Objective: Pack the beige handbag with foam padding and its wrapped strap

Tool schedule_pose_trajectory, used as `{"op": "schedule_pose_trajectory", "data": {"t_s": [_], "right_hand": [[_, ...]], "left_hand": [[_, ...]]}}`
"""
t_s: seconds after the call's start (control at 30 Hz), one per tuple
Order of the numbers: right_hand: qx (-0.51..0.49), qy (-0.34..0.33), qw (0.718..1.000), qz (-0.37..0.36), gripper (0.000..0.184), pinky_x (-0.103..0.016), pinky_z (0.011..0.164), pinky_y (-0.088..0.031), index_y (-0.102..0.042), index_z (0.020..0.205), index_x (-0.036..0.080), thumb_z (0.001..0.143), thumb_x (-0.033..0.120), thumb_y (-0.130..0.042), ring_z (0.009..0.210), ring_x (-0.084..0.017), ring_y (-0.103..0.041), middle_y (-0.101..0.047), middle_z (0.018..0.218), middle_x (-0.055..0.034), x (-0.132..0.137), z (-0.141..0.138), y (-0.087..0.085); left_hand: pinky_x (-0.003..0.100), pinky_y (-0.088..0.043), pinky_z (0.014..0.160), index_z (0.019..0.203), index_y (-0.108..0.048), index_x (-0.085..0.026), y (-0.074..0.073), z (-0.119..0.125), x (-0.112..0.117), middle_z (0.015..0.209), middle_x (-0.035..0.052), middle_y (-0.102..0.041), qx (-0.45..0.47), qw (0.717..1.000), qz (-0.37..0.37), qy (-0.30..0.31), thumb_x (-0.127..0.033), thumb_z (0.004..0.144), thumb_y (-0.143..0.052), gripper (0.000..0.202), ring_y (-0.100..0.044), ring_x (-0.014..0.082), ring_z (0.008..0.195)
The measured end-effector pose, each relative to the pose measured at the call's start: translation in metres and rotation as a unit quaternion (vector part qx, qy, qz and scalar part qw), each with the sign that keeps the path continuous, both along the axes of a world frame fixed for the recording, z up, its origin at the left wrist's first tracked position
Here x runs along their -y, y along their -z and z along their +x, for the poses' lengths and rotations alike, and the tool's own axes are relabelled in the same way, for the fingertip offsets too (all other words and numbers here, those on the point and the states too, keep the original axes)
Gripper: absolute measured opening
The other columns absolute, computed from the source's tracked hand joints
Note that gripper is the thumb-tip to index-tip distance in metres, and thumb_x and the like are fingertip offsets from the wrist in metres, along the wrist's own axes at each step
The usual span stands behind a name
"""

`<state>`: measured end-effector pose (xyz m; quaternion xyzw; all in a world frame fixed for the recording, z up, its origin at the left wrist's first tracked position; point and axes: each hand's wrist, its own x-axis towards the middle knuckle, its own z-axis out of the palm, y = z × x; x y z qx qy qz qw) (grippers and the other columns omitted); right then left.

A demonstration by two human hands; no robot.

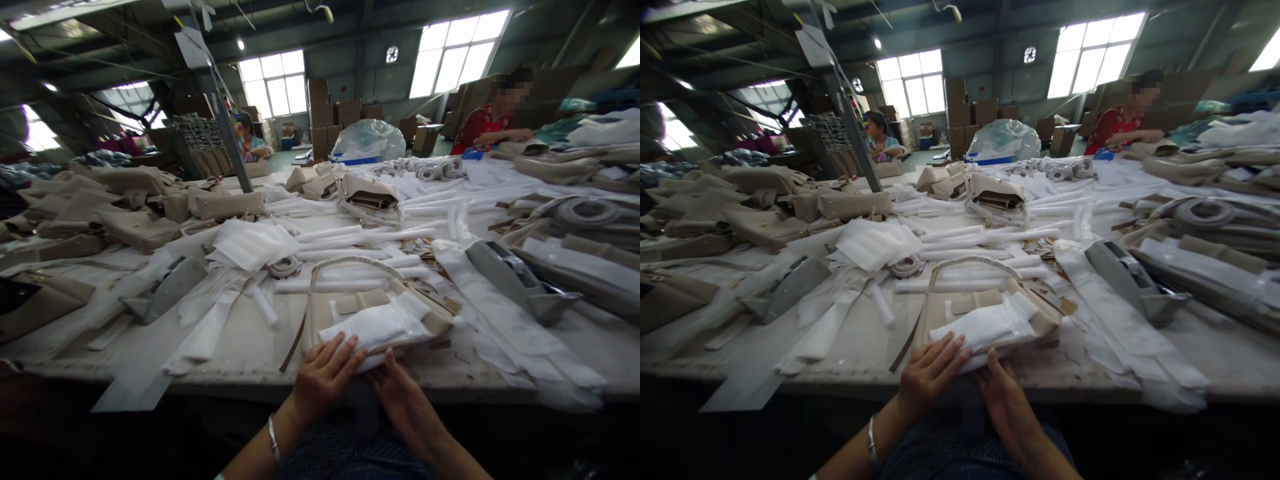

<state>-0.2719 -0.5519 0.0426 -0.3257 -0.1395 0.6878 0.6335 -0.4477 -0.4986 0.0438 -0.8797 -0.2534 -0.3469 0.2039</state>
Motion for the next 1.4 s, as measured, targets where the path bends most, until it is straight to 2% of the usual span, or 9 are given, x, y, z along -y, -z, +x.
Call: {"op": "schedule_pose_trajectory", "data": {"t_s": [0.2, 0.37, 0.47, 0.57, 0.67, 0.77, 0.93, 1.2, 1.4], "right_hand": [[0.041, -0.03, 0.999, -0.003, 0.055, -0.046, 0.102, -0.047, -0.066, 0.124, 0.025, 0.078, 0.054, -0.077, 0.123, -0.03, -0.056, -0.065, 0.128, -0.0078, 0.004, 0.0, 0.001], [0.226, -0.239, 0.944, -0.017, 0.045, -0.04, 0.086, -0.056, -0.07, 0.113, 0.018, 0.086, 0.055, -0.068, 0.099, -0.027, -0.07, -0.073, 0.109, -0.0109, 0.012, 0.013, -0.002], [0.496, -0.226, 0.829, 0.124, 0.033, -0.035, 0.074, -0.058, -0.073, 0.103, 0.019, 0.091, 0.048, -0.062, 0.081, -0.024, -0.072, -0.076, 0.093, -0.0091, 0.017, 0.03, -0.008], [0.712, -0.042, 0.623, 0.321, 0.021, -0.035, 0.088, -0.056, -0.071, 0.112, 0.025, 0.096, 0.029, -0.057, 0.091, -0.022, -0.071, -0.076, 0.101, -0.006, 0.011, 0.052, -0.021], [0.808, -0.004, 0.44, 0.392, 0.04, -0.047, 0.111, -0.042, -0.056, 0.137, 0.024, 0.097, 0.027, -0.057, 0.123, -0.026, -0.059, -0.065, 0.131, -0.0089, -0.005, 0.071, -0.031], [0.854, -0.045, 0.348, 0.385, 0.057, -0.053, 0.116, -0.033, -0.039, 0.15, 0.019, 0.097, 0.033, -0.055, 0.141, -0.03, -0.038, -0.043, 0.152, -0.0119, -0.017, 0.083, -0.027], [0.869, -0.032, 0.321, 0.374, 0.061, -0.047, 0.118, -0.03, -0.029, 0.155, 0.021, 0.099, 0.034, -0.052, 0.145, -0.027, -0.031, -0.034, 0.158, -0.0089, -0.017, 0.09, 0.0], [0.856, -0.044, 0.405, 0.32, 0.064, -0.051, 0.117, -0.031, -0.044, 0.148, 0.03, 0.089, 0.047, -0.064, 0.141, -0.033, -0.038, -0.039, 0.156, -0.0079, -0.016, 0.079, -0.004], [0.865, -0.009, 0.402, 0.302, 0.049, -0.049, 0.116, -0.031, -0.056, 0.139, 0.029, 0.092, 0.043, -0.063, 0.137, -0.032, -0.042, -0.047, 0.149, -0.0097, -0.018, 0.071, 0.0]], "left_hand": [[0.032, -0.046, 0.104, 0.131, -0.06, -0.025, 0.002, -0.005, -0.003, 0.139, 0.0012, -0.059, -0.002, 0.999, 0.003, 0.032, -0.018, 0.1, -0.049, 0.034, -0.054, 0.0204, 0.131], [0.033, -0.045, 0.104, 0.13, -0.061, -0.025, 0.011, -0.008, -0.007, 0.139, 0.0005, -0.058, -0.011, 0.999, 0.011, 0.05, -0.021, 0.1, -0.05, 0.032, -0.054, 0.021, 0.13], [0.033, -0.044, 0.105, 0.132, -0.059, -0.026, 0.017, -0.009, -0.008, 0.142, 0.0, -0.055, -0.023, 0.998, 0.01, 0.057, -0.021, 0.1, -0.05, 0.034, -0.053, 0.0212, 0.131], [0.033, -0.045, 0.103, 0.135, -0.056, -0.026, 0.017, -0.008, -0.01, 0.144, -0.0006, -0.053, -0.037, 0.997, 0.011, 0.061, -0.018, 0.099, -0.052, 0.037, -0.052, 0.0212, 0.132], [0.033, -0.047, 0.101, 0.137, -0.054, -0.025, 0.013, -0.005, -0.012, 0.145, -0.0003, -0.053, -0.045, 0.997, 0.011, 0.064, -0.018, 0.098, -0.055, 0.04, -0.052, 0.0212, 0.132], [0.034, -0.047, 0.101, 0.137, -0.054, -0.026, 0.012, -0.002, -0.011, 0.145, 0.0004, -0.053, -0.05, 0.997, 0.009, 0.064, -0.02, 0.097, -0.056, 0.04, -0.051, 0.0214, 0.133], [0.034, -0.047, 0.102, 0.138, -0.052, -0.027, 0.016, 0.0, -0.009, 0.145, 0.0018, -0.053, -0.062, 0.996, 0.014, 0.058, -0.019, 0.097, -0.056, 0.042, -0.051, 0.0212, 0.133], [0.031, -0.044, 0.104, 0.142, -0.047, -0.024, 0.019, -0.001, -0.01, 0.14, 0.0007, -0.059, -0.055, 0.995, -0.053, 0.063, -0.016, 0.1, -0.047, 0.043, -0.051, 0.0168, 0.133], [0.036, -0.042, 0.111, 0.148, -0.038, -0.016, -0.005, -0.005, -0.01, 0.145, 0.0087, -0.054, -0.112, 0.972, -0.191, 0.079, -0.036, 0.1, -0.049, 0.053, -0.045, 0.0201, 0.138]]}}
